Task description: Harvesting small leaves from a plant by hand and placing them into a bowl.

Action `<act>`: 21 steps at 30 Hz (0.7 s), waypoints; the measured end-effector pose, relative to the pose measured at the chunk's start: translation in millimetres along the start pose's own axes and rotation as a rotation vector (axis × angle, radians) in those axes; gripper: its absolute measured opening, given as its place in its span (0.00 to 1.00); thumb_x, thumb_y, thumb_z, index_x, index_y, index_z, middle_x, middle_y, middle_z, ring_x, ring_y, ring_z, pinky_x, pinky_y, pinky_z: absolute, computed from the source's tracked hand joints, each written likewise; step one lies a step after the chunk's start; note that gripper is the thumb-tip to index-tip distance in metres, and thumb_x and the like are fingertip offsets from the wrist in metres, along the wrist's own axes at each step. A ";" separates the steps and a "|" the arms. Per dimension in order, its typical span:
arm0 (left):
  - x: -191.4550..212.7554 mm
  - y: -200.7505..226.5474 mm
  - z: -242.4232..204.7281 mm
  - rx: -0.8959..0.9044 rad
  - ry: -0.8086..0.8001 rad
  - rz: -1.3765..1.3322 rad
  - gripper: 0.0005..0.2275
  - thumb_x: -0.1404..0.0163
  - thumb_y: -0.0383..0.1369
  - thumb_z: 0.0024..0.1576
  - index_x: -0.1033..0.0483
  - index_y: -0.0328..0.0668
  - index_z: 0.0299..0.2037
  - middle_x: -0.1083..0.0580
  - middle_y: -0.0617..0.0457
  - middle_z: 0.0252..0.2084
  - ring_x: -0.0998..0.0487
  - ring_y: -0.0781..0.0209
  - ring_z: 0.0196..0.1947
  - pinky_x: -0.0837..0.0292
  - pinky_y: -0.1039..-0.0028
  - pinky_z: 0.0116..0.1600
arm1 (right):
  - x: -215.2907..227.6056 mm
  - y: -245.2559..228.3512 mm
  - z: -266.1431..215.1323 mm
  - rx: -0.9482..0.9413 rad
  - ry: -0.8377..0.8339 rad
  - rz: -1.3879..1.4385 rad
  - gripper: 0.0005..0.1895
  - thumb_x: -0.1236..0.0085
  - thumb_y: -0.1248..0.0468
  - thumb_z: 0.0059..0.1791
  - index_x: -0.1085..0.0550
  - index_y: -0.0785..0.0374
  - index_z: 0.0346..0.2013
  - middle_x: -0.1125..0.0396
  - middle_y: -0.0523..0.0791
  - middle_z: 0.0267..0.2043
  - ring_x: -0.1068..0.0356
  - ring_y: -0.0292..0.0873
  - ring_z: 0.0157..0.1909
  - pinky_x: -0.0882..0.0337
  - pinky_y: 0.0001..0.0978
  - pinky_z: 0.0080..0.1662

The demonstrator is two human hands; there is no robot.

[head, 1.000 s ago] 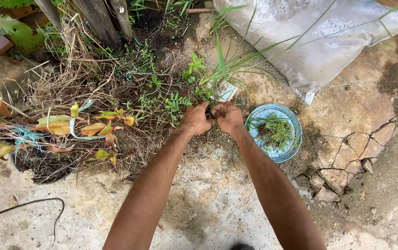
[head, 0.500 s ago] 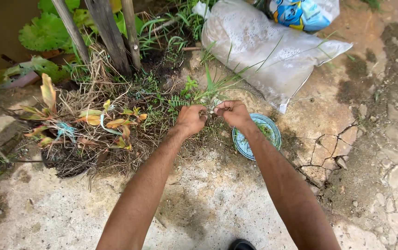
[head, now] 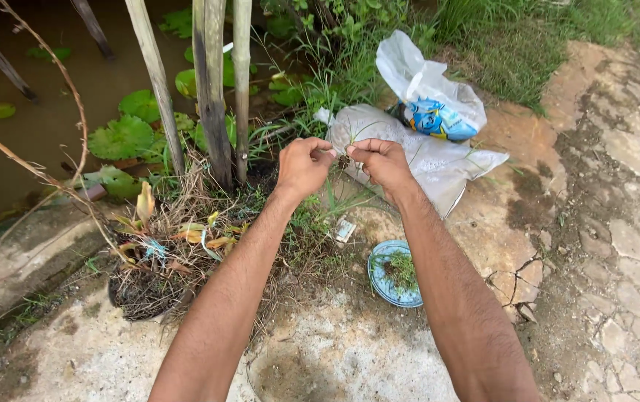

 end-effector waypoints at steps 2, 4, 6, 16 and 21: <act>18.6 19.1 3.6 -0.008 0.046 -0.015 0.09 0.40 0.33 0.54 0.16 0.42 0.42 0.22 0.49 0.37 0.19 0.59 0.37 0.23 0.67 0.47 | 1.5 -11.2 4.3 0.026 -0.007 0.107 0.08 0.33 0.60 0.48 0.20 0.60 0.38 0.31 0.34 0.27 0.42 0.28 0.23 0.46 0.22 0.23; 31.7 31.2 1.0 -0.014 0.091 -0.034 0.09 0.40 0.34 0.54 0.16 0.42 0.42 0.22 0.49 0.37 0.19 0.58 0.38 0.24 0.67 0.48 | 1.6 -15.0 5.7 0.049 -0.015 0.210 0.09 0.33 0.60 0.48 0.21 0.61 0.38 0.32 0.33 0.28 0.42 0.27 0.24 0.47 0.21 0.22; 43.2 43.7 -3.4 -0.081 0.150 -0.052 0.09 0.39 0.33 0.54 0.17 0.41 0.43 0.24 0.49 0.39 0.20 0.56 0.41 0.25 0.66 0.50 | 4.4 -15.7 7.0 0.090 0.020 0.309 0.09 0.33 0.61 0.48 0.20 0.61 0.39 0.34 0.34 0.27 0.41 0.28 0.24 0.45 0.21 0.23; 53.7 83.4 -45.9 -0.264 0.089 0.129 0.12 0.38 0.34 0.53 0.19 0.42 0.45 0.30 0.49 0.44 0.26 0.52 0.48 0.28 0.63 0.53 | 1.1 -15.6 -10.8 0.220 0.138 0.200 0.09 0.33 0.63 0.48 0.18 0.64 0.41 0.31 0.36 0.26 0.44 0.28 0.22 0.46 0.21 0.24; 53.3 91.8 -41.3 -0.228 0.099 0.178 0.12 0.38 0.34 0.53 0.20 0.43 0.45 0.31 0.49 0.46 0.29 0.51 0.52 0.28 0.61 0.53 | -10.3 -52.0 -21.7 0.399 0.136 0.169 0.08 0.34 0.65 0.49 0.18 0.66 0.41 0.29 0.36 0.28 0.40 0.26 0.26 0.41 0.20 0.28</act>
Point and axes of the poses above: each hand's wrist, its own z-axis towards the middle knuckle, its own x-axis out of the back of the hand, y = z × x, the point moved 10 cm from there along z, towards the middle knuckle
